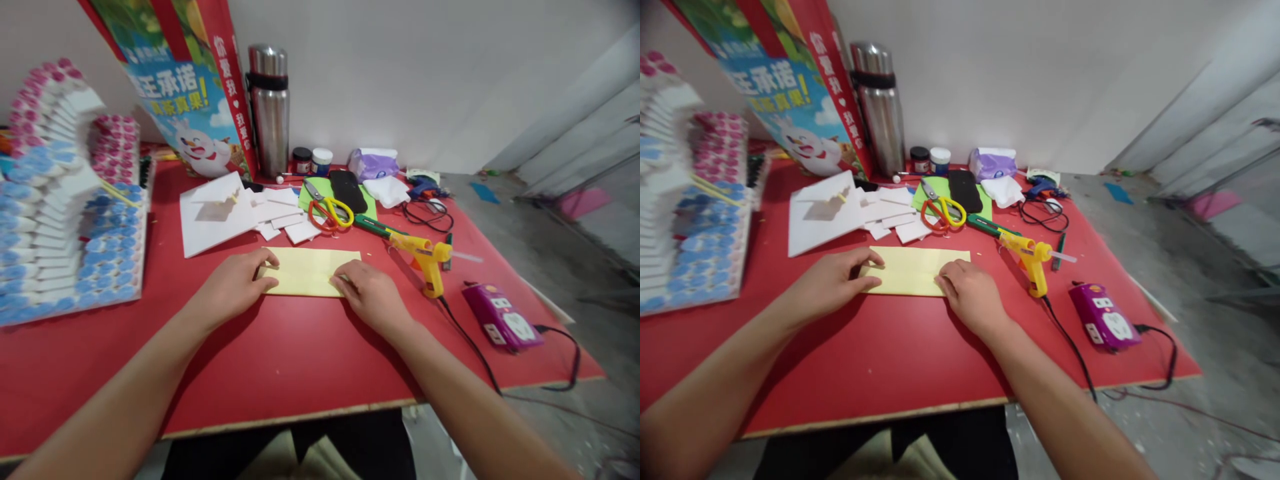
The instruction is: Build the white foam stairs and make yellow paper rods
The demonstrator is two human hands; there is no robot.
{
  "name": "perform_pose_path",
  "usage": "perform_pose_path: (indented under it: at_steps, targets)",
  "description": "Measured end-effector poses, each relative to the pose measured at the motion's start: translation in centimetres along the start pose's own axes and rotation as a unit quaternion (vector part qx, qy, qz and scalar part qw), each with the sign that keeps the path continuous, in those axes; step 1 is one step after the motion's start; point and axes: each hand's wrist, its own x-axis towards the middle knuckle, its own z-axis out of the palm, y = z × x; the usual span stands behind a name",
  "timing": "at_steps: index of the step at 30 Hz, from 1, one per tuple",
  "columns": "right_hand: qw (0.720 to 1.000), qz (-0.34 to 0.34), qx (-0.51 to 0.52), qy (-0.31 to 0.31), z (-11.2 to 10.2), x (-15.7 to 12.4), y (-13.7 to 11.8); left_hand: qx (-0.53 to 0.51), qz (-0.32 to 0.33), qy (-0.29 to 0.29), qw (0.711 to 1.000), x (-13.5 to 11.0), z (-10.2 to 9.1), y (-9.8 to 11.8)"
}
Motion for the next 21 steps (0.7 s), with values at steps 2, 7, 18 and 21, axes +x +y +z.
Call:
perform_pose_path:
  at_steps: [2,7,18,21]
  targets:
    - [1.0,-0.001,-0.01,0.006,0.1,0.0,0.0,0.014,0.002,0.003,1.0,0.0,0.1,0.0]
    - [0.999,-0.003,-0.034,0.012,0.3,-0.1,-0.1,0.04,0.014,0.003,0.999,0.0,0.4,-0.3]
    - [0.993,-0.024,-0.116,-0.004,0.2,-0.1,-0.7,0.312,0.292,0.026,0.904,-2.5,4.5,3.0]
    - [0.994,-0.023,-0.104,-0.005,0.2,-0.1,-0.7,0.32,0.286,0.004,0.903,-3.3,6.2,3.0]
